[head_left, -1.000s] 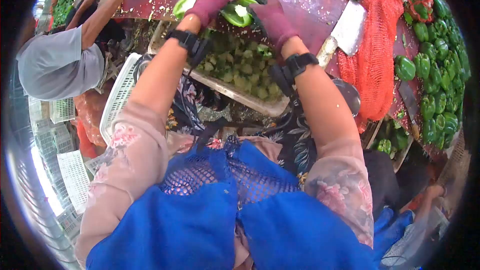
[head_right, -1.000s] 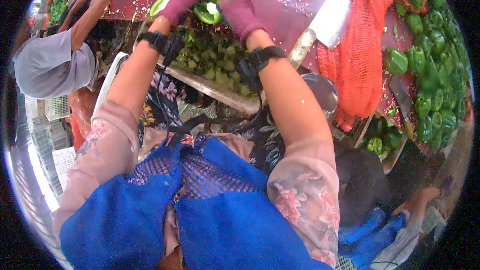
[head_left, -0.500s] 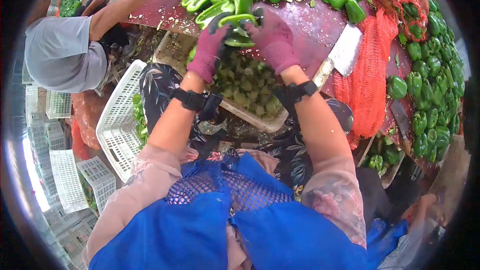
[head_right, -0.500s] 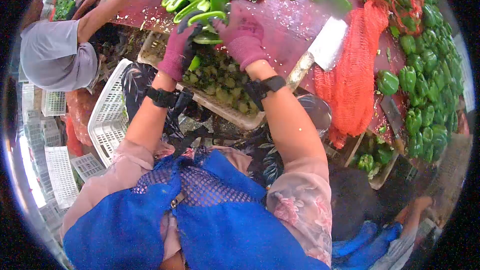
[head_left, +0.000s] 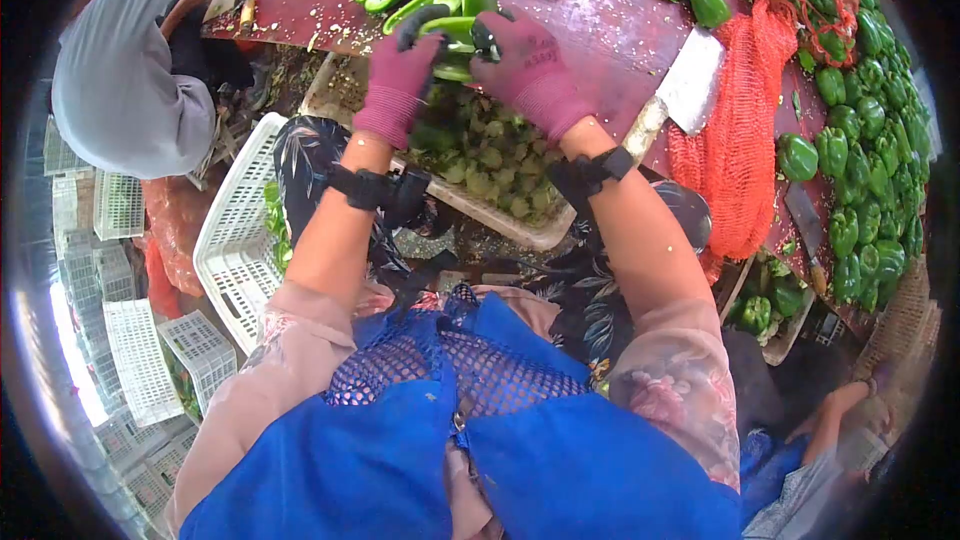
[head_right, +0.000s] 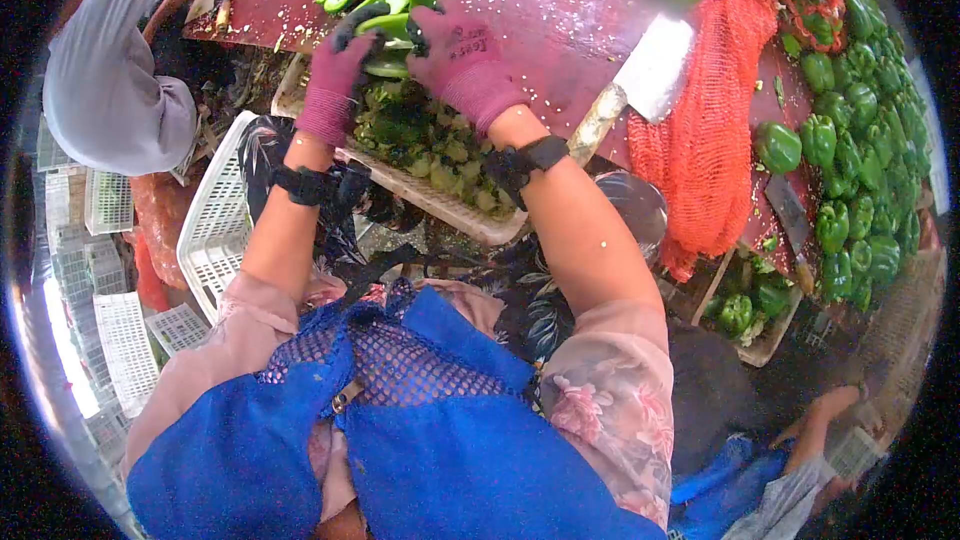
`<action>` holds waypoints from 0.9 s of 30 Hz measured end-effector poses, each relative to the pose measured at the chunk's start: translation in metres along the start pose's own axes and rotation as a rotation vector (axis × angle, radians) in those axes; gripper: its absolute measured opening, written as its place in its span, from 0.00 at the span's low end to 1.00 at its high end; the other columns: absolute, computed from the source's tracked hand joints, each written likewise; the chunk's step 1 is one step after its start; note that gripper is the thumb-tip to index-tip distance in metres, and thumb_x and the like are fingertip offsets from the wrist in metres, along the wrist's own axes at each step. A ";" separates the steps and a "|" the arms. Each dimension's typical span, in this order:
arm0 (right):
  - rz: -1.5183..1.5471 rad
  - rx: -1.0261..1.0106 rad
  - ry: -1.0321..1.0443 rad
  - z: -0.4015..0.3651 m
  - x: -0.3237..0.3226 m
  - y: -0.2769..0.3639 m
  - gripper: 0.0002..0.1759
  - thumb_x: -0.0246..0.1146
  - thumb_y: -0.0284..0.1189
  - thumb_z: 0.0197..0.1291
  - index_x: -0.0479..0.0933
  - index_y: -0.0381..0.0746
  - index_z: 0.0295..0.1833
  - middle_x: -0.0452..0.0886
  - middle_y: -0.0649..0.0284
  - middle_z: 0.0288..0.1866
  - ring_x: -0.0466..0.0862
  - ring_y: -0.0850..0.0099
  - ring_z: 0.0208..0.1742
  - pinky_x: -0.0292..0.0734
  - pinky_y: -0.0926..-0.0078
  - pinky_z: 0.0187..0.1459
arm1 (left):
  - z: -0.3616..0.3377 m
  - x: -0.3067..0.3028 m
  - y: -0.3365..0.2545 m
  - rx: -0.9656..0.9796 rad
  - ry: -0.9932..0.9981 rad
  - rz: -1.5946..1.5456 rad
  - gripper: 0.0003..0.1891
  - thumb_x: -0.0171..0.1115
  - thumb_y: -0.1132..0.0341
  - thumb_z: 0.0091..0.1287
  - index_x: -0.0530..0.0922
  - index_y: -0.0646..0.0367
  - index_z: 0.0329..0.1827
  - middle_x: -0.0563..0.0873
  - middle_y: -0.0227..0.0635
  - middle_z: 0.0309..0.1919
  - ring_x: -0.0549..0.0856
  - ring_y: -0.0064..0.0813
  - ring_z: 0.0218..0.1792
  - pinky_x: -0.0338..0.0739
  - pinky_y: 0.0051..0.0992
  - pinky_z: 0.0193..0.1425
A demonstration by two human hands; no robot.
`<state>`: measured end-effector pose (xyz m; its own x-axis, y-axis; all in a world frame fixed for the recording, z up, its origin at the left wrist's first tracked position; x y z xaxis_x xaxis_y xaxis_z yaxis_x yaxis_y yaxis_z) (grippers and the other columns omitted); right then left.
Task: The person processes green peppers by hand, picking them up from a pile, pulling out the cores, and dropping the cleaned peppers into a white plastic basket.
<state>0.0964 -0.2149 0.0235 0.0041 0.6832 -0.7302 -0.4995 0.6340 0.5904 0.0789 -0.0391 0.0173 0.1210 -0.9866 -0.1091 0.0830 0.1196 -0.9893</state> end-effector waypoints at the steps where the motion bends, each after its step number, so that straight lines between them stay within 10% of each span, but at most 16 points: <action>1: 0.040 0.036 0.006 0.001 -0.001 -0.003 0.27 0.70 0.37 0.49 0.75 0.42 0.56 0.79 0.49 0.51 0.81 0.51 0.49 0.79 0.60 0.49 | 0.001 -0.005 -0.002 -0.064 -0.013 -0.089 0.17 0.59 0.68 0.66 0.79 0.58 0.57 0.86 0.33 0.43 0.83 0.21 0.42 0.78 0.20 0.45; 5: 0.126 0.165 0.267 -0.014 0.002 -0.008 0.27 0.67 0.43 0.51 0.77 0.41 0.56 0.82 0.47 0.50 0.83 0.53 0.50 0.79 0.59 0.51 | -0.007 -0.038 -0.057 -0.130 -0.232 -0.185 0.17 0.58 0.70 0.66 0.78 0.63 0.57 0.84 0.32 0.47 0.81 0.20 0.47 0.77 0.21 0.51; 11: -0.017 0.014 0.691 -0.046 0.033 0.006 0.30 0.60 0.48 0.55 0.76 0.38 0.58 0.81 0.49 0.54 0.81 0.54 0.54 0.74 0.60 0.58 | -0.047 -0.159 -0.100 0.255 -0.376 0.616 0.20 0.53 0.70 0.65 0.77 0.58 0.60 0.86 0.36 0.48 0.84 0.26 0.49 0.75 0.24 0.56; 16: -0.116 0.145 0.877 -0.050 0.082 0.000 0.30 0.61 0.43 0.56 0.74 0.36 0.60 0.78 0.46 0.59 0.77 0.53 0.61 0.69 0.60 0.64 | -0.123 -0.290 -0.040 -0.439 -0.107 1.209 0.23 0.66 0.64 0.57 0.79 0.48 0.59 0.84 0.41 0.52 0.83 0.40 0.53 0.75 0.34 0.58; 19: -0.195 0.257 1.031 -0.057 0.139 -0.012 0.32 0.60 0.40 0.57 0.69 0.39 0.67 0.72 0.46 0.65 0.72 0.54 0.67 0.64 0.61 0.69 | -0.136 -0.262 -0.024 -0.082 -0.256 0.824 0.20 0.63 0.72 0.63 0.78 0.58 0.60 0.85 0.35 0.50 0.82 0.27 0.53 0.75 0.27 0.59; 23: -0.374 0.124 0.944 -0.052 0.195 -0.010 0.39 0.60 0.37 0.59 0.56 0.46 0.77 0.58 0.52 0.76 0.61 0.56 0.75 0.59 0.61 0.73 | -0.120 -0.188 -0.051 -0.223 -0.349 -0.176 0.16 0.61 0.75 0.65 0.78 0.64 0.57 0.84 0.36 0.52 0.82 0.26 0.53 0.77 0.28 0.57; 27: -0.351 0.095 0.863 -0.039 0.291 -0.045 0.33 0.55 0.40 0.64 0.61 0.48 0.74 0.60 0.53 0.76 0.63 0.56 0.74 0.58 0.60 0.73 | -0.104 -0.153 -0.058 -0.284 -0.185 -0.498 0.18 0.56 0.68 0.69 0.75 0.67 0.59 0.85 0.43 0.45 0.86 0.30 0.42 0.80 0.25 0.44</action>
<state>0.0863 -0.0584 -0.2290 -0.5224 -0.0336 -0.8521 -0.5182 0.8060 0.2859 -0.0474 0.0938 0.0812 0.3077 -0.8776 0.3676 -0.0908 -0.4116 -0.9068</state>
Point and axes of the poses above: each hand's wrist, its own z-axis towards the middle knuckle, its own x-axis out of the palm, y = z × x, the point moved 2 cm from there along z, towards the middle knuckle
